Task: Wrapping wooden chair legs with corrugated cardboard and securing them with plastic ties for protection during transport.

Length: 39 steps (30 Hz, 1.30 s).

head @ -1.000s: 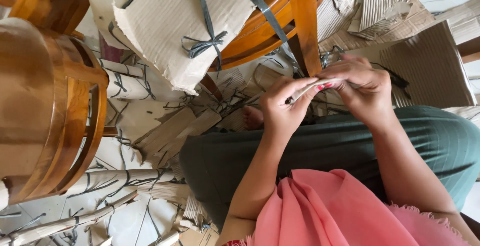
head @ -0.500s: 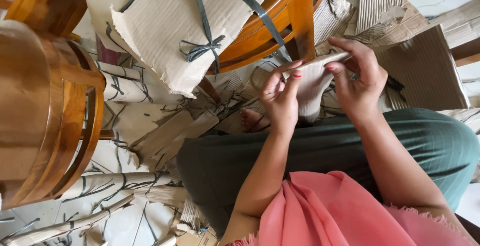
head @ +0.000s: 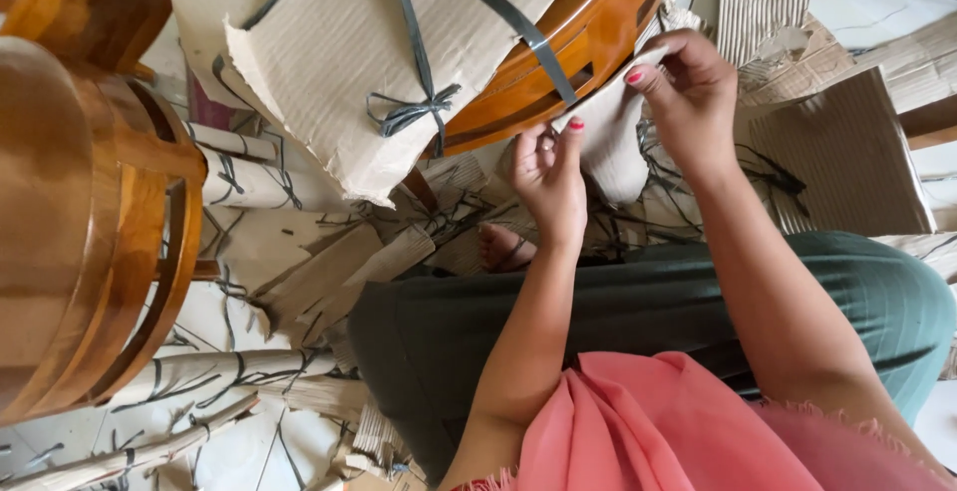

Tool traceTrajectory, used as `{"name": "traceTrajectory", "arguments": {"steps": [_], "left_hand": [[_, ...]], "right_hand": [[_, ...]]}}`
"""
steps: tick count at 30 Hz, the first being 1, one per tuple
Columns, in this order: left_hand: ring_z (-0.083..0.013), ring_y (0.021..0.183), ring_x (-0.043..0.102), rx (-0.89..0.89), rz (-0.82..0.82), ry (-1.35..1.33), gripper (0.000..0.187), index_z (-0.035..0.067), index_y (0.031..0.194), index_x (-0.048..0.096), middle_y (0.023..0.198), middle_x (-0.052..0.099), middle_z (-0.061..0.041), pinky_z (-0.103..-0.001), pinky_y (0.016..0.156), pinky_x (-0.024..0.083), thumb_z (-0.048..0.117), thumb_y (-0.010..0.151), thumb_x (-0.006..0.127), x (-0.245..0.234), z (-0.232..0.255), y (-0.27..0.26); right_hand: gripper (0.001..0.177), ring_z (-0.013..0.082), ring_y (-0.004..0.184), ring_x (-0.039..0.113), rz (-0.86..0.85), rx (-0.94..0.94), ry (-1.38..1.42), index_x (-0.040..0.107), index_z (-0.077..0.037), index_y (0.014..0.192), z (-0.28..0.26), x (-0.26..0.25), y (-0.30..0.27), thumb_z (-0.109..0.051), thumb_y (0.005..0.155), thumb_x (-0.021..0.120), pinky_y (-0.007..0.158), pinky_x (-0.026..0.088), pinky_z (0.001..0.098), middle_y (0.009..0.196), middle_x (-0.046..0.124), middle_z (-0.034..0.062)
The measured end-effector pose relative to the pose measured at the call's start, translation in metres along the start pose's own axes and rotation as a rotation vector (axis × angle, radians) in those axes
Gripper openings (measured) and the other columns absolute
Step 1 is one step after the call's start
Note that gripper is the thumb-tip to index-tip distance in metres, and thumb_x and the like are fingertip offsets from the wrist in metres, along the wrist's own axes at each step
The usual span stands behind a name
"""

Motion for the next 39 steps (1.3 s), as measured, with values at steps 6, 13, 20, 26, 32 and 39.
{"name": "traceTrajectory", "arguments": {"steps": [6, 13, 20, 26, 32, 39], "left_hand": [[-0.0099, 0.069, 0.058, -0.052, -0.232, 0.420, 0.023, 0.012, 0.110, 0.069, 0.078, 0.064, 0.002, -0.027, 0.064, 0.048, 0.032, 0.102, 0.063, 0.005, -0.027, 0.024], [-0.0132, 0.060, 0.046, -0.171, -0.267, 0.558, 0.026, 0.013, 0.080, 0.052, 0.063, 0.045, 0.001, -0.034, 0.056, 0.032, 0.028, 0.101, 0.050, 0.001, -0.035, 0.028], [-0.0222, 0.079, 0.055, -0.277, -0.299, 0.746, 0.024, 0.008, 0.096, 0.057, 0.078, 0.051, -0.006, -0.041, 0.072, 0.043, 0.032, 0.097, 0.050, -0.032, 0.020, 0.041], [-0.0192, 0.078, 0.048, -0.423, -0.221, 0.515, 0.018, 0.010, 0.095, 0.053, 0.078, 0.042, -0.002, -0.040, 0.077, 0.039, 0.027, 0.099, 0.049, -0.066, 0.022, 0.047], [-0.0243, 0.112, 0.050, -0.362, -0.208, 0.055, 0.026, 0.007, 0.122, 0.054, 0.117, 0.050, -0.007, -0.043, 0.101, 0.041, 0.023, 0.102, 0.058, -0.075, -0.025, 0.039], [-0.0259, 0.135, 0.055, -0.265, -0.230, -0.401, 0.035, 0.004, 0.140, 0.059, 0.142, 0.062, -0.009, -0.045, 0.117, 0.045, 0.010, 0.106, 0.063, -0.070, -0.058, 0.025]], "right_hand": [[0.027, 0.0132, 0.090, 0.068, -0.095, 0.033, 0.127, 0.060, -0.005, 0.112, 0.009, 0.003, 0.009, -0.024, 0.101, 0.076, 0.079, 0.061, 0.0254, 0.103, 0.068, 0.0072], [0.020, 0.0119, 0.082, 0.068, -0.038, 0.006, 0.047, 0.067, -0.005, 0.101, 0.001, 0.009, 0.002, -0.021, 0.100, 0.078, 0.073, 0.059, 0.0257, 0.096, 0.071, 0.0066], [0.022, 0.0134, 0.084, 0.067, -0.018, 0.046, 0.020, 0.067, -0.003, 0.096, -0.013, 0.050, -0.019, -0.021, 0.098, 0.080, 0.074, 0.057, 0.0276, 0.094, 0.071, 0.0090], [0.022, 0.0144, 0.088, 0.067, -0.024, 0.052, 0.014, 0.068, 0.000, 0.096, -0.021, 0.079, -0.029, -0.018, 0.097, 0.081, 0.078, 0.057, 0.0282, 0.096, 0.072, 0.0105], [0.019, 0.0136, 0.100, 0.069, -0.164, 0.091, 0.098, 0.069, -0.003, 0.099, -0.013, 0.074, -0.021, -0.017, 0.095, 0.081, 0.091, 0.062, 0.0274, 0.106, 0.073, 0.0092], [0.021, 0.0129, 0.102, 0.072, -0.120, 0.123, 0.151, 0.070, -0.007, 0.098, 0.009, 0.068, -0.028, -0.018, 0.090, 0.085, 0.093, 0.064, 0.0270, 0.106, 0.074, 0.0070]]}}
Point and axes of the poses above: each hand's wrist, its own y-axis towards the middle knuckle, its own x-axis out of the palm, z = x × y, the point moved 8 cm from there along y, towards the middle knuckle
